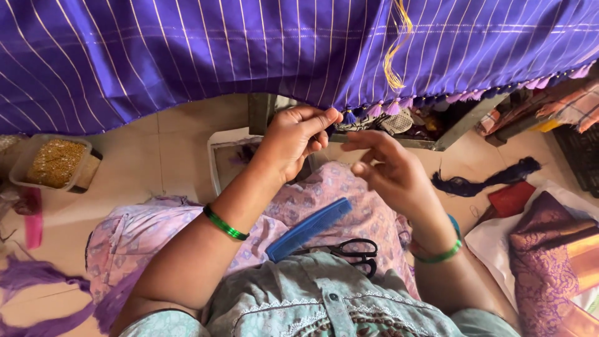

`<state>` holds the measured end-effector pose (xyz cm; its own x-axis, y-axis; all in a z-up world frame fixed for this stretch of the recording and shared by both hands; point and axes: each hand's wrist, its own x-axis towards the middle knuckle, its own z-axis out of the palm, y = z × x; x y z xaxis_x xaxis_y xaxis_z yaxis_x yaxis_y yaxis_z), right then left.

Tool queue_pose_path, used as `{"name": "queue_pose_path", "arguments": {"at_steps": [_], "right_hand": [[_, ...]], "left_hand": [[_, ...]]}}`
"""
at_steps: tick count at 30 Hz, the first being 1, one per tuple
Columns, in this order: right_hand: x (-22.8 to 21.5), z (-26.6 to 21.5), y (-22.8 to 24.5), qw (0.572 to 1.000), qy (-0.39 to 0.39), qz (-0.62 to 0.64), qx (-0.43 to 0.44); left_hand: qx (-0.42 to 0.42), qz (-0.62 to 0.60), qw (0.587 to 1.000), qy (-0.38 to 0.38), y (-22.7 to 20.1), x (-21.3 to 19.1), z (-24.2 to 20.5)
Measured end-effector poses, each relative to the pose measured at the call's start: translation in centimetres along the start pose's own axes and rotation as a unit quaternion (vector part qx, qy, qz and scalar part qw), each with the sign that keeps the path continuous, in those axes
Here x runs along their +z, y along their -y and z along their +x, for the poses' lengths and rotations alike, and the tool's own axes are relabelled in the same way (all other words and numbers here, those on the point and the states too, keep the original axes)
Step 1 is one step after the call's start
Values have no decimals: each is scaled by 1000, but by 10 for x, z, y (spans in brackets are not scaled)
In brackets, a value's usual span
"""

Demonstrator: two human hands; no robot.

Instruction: Tying and trimming decorative tassels onto the edge of a sari.

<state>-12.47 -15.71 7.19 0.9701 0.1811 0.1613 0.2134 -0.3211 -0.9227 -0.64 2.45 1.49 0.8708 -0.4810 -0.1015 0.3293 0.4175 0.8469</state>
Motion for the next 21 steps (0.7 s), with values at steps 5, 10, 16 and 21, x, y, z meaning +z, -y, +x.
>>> {"name": "queue_pose_path", "arguments": {"at_steps": [5, 10, 16, 21], "right_hand": [[28, 18, -33, 993, 6, 79, -83], [9, 30, 0, 958, -55, -235, -157], [-20, 68, 59, 785, -63, -531, -314], [-21, 109, 69, 775, 65, -513, -363]], "left_hand": [[18, -15, 1000, 5, 5, 1, 3], [79, 166, 983, -2, -11, -7, 7], [39, 293, 954, 48, -48, -3, 1], [161, 315, 935, 36, -26, -12, 4]]}}
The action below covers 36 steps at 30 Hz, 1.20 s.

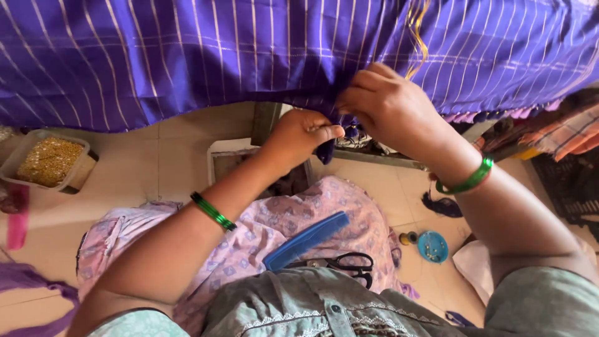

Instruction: Tying and trimming decorative tassels onto the edge of a sari.

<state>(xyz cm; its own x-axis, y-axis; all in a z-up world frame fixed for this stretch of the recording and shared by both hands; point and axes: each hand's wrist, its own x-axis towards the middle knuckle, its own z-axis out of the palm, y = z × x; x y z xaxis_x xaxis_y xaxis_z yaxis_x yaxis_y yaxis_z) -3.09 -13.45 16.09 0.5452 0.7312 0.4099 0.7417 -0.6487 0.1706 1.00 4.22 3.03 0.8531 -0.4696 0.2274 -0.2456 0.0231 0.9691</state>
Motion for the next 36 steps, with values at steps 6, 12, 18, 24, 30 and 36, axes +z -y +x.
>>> {"name": "queue_pose_path", "arguments": {"at_steps": [6, 12, 18, 24, 30, 36], "right_hand": [[9, 33, 0, 992, 80, -12, -96], [18, 42, 8, 978, 139, -156, -23], [4, 26, 8, 997, 42, -60, -9], [8, -12, 30, 967, 25, 135, 217], [27, -57, 5, 981, 5, 127, 145], [4, -8, 17, 999, 25, 43, 0]], "left_hand": [[66, -24, 992, -107, 27, 25, -11], [193, 72, 943, -263, -6, 25, -24], [298, 269, 876, -267, -13, 27, -25], [-16, -265, 961, -78, 47, 35, -7], [17, -296, 950, -99, 37, 32, -17], [129, -19, 977, -171, 18, 22, -21]]}}
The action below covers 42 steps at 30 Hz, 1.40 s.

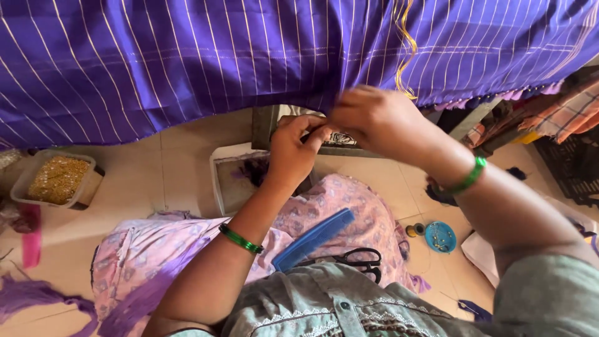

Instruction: Tying and trimming decorative tassels onto the edge of a sari.

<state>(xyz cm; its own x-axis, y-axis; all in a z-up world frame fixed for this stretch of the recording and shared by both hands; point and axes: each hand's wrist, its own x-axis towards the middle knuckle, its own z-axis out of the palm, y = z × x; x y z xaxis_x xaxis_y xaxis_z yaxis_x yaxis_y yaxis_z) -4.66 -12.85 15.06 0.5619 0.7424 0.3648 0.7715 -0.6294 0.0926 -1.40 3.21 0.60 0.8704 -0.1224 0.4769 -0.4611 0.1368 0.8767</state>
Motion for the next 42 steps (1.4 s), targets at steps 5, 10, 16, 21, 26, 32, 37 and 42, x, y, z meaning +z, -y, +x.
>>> {"name": "queue_pose_path", "arguments": {"at_steps": [5, 10, 16, 21, 26, 32, 37, 42], "right_hand": [[4, 40, -4, 989, 75, -129, 22], [10, 35, -8, 990, -15, -124, -64], [8, 39, -2, 981, 72, -181, 10], [-14, 31, 7, 997, -62, -51, -16], [9, -12, 4, 973, 50, 52, 219], [25, -46, -11, 985, -20, 62, 158], [-3, -12, 0, 998, -16, -33, -45], [3, 37, -4, 993, 63, -95, -21]], "left_hand": [[-14, 58, 998, -18, -14, -4, 1], [21, 114, 993, 12, -18, -9, 6], [302, 438, 843, -82, -55, -4, -5], [41, 272, 961, -16, -30, 2, 3], [-166, -292, 937, 97, 44, 4, -5], [-178, -329, 927, 29, 39, 6, -7], [-77, -84, 993, 19, 22, -3, 0], [-6, 70, 997, -15, 6, -1, -2]]}}
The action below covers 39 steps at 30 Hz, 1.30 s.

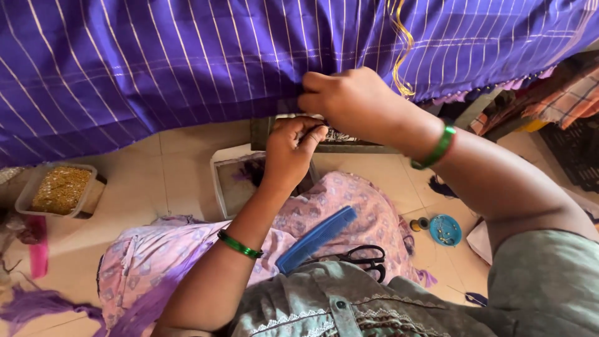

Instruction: Tying and trimming decorative tassels onto the edge of a sari.

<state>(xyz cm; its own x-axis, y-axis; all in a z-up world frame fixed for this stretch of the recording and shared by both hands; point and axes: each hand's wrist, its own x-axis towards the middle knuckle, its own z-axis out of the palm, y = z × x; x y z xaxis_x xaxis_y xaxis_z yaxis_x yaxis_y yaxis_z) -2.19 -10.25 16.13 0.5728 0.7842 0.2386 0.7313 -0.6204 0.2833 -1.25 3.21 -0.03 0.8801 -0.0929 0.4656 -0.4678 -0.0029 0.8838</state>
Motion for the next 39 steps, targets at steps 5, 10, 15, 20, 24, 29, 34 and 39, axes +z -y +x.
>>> {"name": "queue_pose_path", "arguments": {"at_steps": [5, 10, 15, 20, 24, 29, 34, 39], "right_hand": [[11, 6, 2, 995, 23, -101, -10], [4, -35, 1, 965, -143, 117, 187], [53, -67, 11, 767, -128, 471, 417], [91, -74, 6, 590, -204, 647, 438], [98, -69, 4, 594, -195, 644, 441], [100, -72, 2, 602, -195, 648, 423], [92, -72, 5, 633, -185, 624, 419], [86, -71, 10, 654, -184, 593, 432]], "left_hand": [[235, 382, 892, -55, -59, -18, 1], [-140, -25, 989, 28, 3, 15, 8], [-120, -283, 951, 46, 43, 34, -2], [-61, -44, 997, -24, 15, 27, -2], [50, 75, 995, -32, 2, 12, -8], [-61, 14, 998, -22, -17, -4, 8], [83, 144, 986, 26, -27, -8, 16], [-33, 123, 991, 33, -40, -14, 22]]}}
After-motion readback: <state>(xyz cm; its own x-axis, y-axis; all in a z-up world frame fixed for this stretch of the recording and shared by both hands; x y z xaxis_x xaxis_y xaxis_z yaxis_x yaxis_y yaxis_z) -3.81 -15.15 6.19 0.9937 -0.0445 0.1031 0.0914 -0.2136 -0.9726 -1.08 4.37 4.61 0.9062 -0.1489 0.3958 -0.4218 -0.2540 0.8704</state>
